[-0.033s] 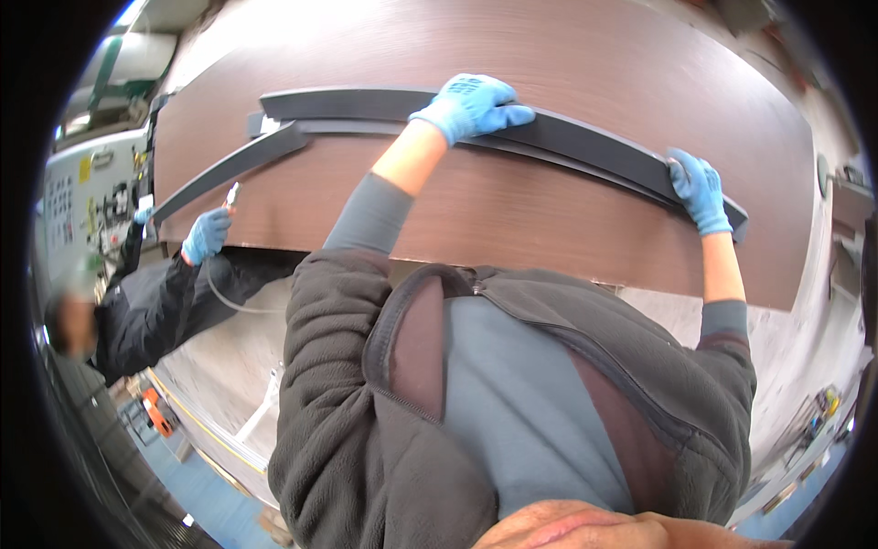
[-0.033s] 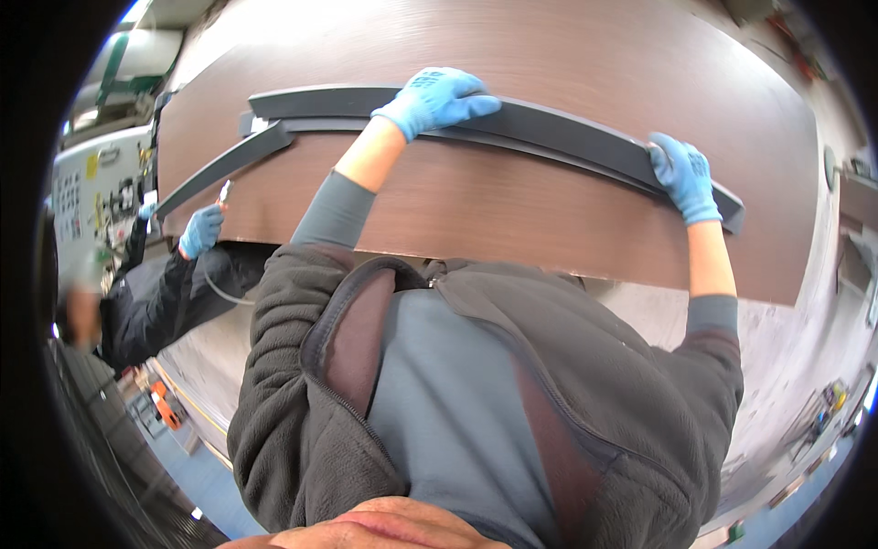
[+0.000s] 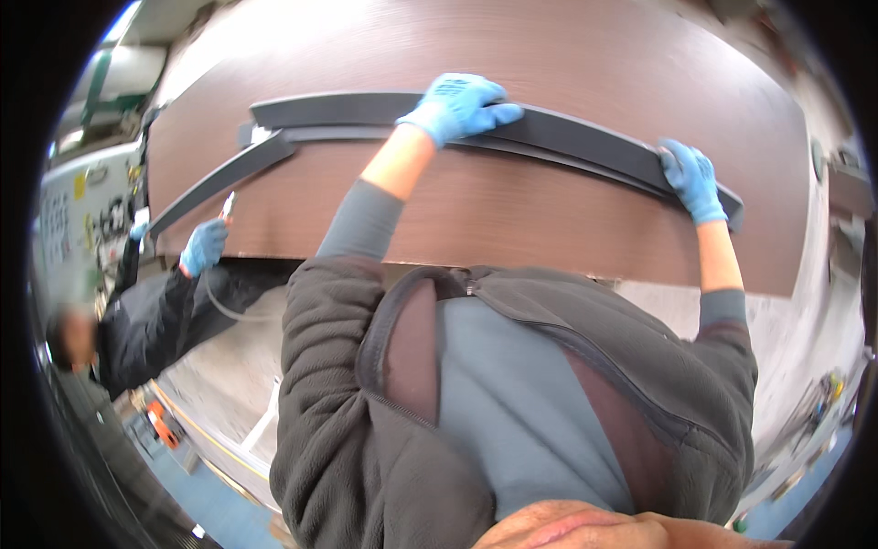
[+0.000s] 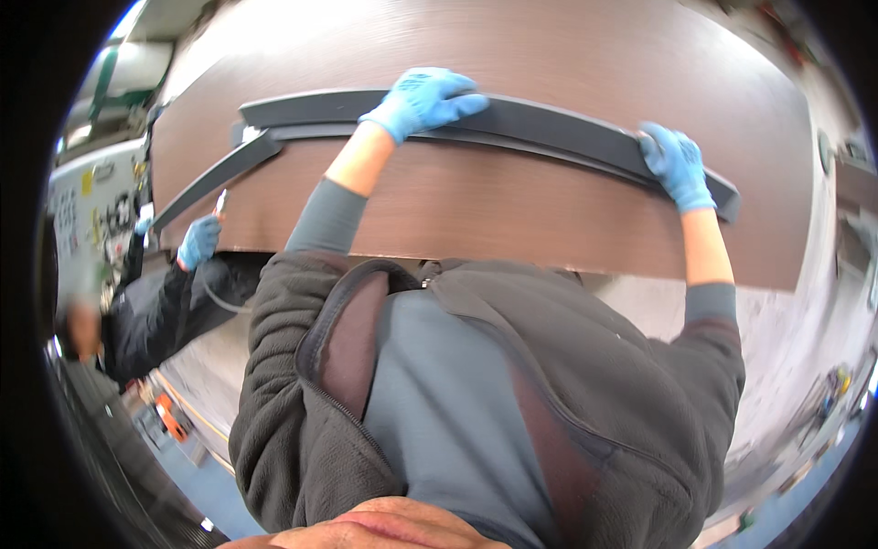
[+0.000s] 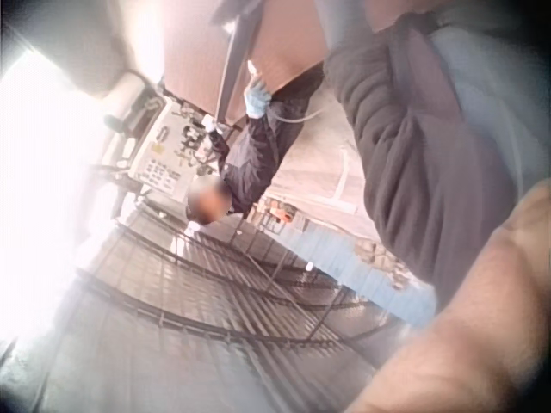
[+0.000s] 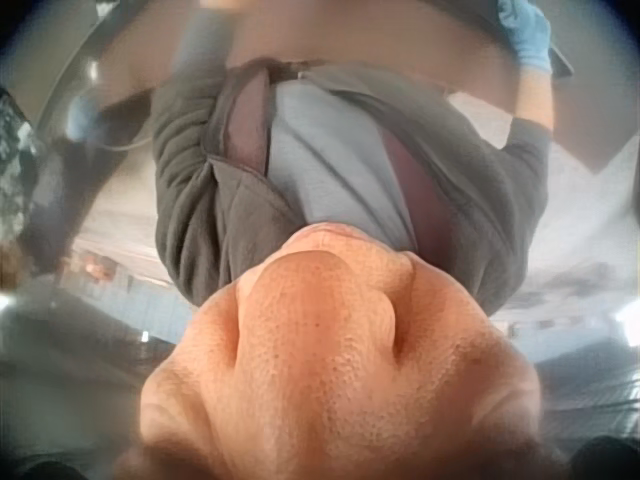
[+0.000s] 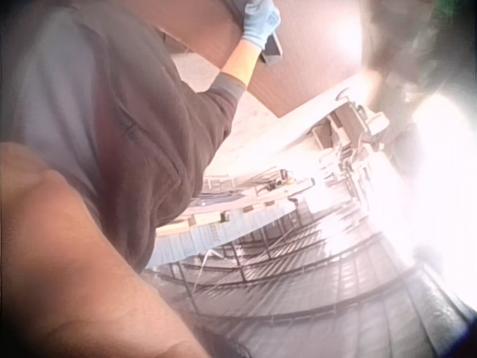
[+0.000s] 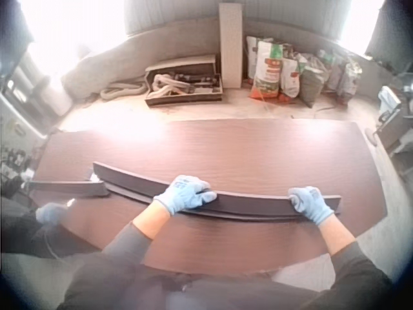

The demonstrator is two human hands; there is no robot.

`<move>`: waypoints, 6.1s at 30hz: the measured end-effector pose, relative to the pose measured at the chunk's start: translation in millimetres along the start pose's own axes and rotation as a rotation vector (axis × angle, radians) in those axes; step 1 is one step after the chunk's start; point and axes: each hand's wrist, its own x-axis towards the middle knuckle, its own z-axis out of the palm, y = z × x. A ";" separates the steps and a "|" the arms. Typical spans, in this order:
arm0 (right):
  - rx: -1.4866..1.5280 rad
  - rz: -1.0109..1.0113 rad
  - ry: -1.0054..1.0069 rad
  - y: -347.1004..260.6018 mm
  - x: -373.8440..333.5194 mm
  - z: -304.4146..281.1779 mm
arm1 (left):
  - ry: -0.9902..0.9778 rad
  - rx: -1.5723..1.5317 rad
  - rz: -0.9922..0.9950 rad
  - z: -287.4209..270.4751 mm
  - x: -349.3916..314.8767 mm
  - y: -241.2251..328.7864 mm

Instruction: The person picks up several long, curved metal strips from a workbench, stacks them, and carries them to a nearby rack. They repeat this process multiple times, handling the parts with gloved hands and placing them in an organized stack.

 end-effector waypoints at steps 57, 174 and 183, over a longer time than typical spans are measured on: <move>-0.289 0.959 0.416 211.4 -13.1 -19.0 | 0.281 0.243 0.089 36.9 39.5 -50.7; -0.059 -0.178 -0.193 -78.3 134.9 48.8 | 0.054 0.460 -0.414 -14.6 -69.4 -136.7; 0.143 -0.459 -0.064 -89.7 -6.5 11.5 | 0.438 0.299 0.034 50.1 -110.6 -22.4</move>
